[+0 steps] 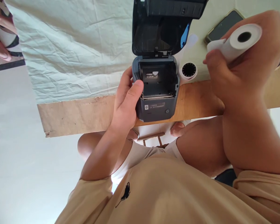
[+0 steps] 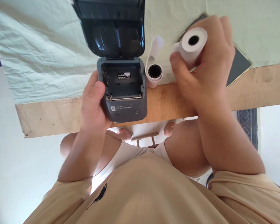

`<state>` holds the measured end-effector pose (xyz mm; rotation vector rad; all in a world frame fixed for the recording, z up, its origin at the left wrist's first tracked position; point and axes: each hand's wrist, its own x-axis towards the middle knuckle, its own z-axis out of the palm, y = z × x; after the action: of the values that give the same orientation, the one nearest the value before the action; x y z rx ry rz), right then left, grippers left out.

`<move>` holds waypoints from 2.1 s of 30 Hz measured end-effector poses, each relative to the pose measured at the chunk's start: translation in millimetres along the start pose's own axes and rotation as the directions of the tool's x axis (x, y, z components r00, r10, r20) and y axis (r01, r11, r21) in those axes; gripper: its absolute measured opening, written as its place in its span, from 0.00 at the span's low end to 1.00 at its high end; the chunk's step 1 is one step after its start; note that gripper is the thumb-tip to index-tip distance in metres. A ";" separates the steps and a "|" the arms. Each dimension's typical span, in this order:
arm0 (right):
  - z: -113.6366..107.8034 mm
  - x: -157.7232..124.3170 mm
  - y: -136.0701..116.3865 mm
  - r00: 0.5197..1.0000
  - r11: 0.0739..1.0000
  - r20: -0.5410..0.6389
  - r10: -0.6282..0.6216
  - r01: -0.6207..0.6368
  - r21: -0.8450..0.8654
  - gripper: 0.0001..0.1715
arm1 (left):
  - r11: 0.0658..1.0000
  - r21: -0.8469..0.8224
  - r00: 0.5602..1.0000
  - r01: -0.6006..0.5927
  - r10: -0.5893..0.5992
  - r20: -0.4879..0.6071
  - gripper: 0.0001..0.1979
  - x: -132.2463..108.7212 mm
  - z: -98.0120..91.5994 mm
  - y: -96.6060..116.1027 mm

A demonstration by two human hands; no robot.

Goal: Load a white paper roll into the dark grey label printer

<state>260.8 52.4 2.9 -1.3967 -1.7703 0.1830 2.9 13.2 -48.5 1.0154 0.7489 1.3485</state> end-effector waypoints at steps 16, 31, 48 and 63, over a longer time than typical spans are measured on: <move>-14.2 -6.4 -6.2 0.963 0.942 0.060 -0.264 0.271 -0.200 0.28 | 0.999 0.040 0.999 0.031 -0.030 -0.022 0.19 -1.6 2.5 5.3; 9.1 -23.5 -18.1 0.888 0.964 0.409 -0.209 0.257 -0.065 0.24 | 0.991 0.069 0.994 0.113 -0.112 -0.008 0.16 -3.6 7.0 20.2; 9.9 -27.9 -15.9 0.921 0.979 0.353 -0.163 0.196 -0.058 0.24 | 0.991 0.077 0.993 0.114 -0.114 0.003 0.19 -4.5 9.1 21.9; 6.9 -29.8 -21.5 0.906 0.973 0.369 -0.205 0.230 -0.024 0.40 | 0.952 0.175 0.966 0.253 -0.240 -0.092 0.26 29.4 41.6 53.8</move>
<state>240.8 21.8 -4.6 -1.2555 -2.2453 0.2793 21.1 32.4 20.7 0.9864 1.0348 1.1174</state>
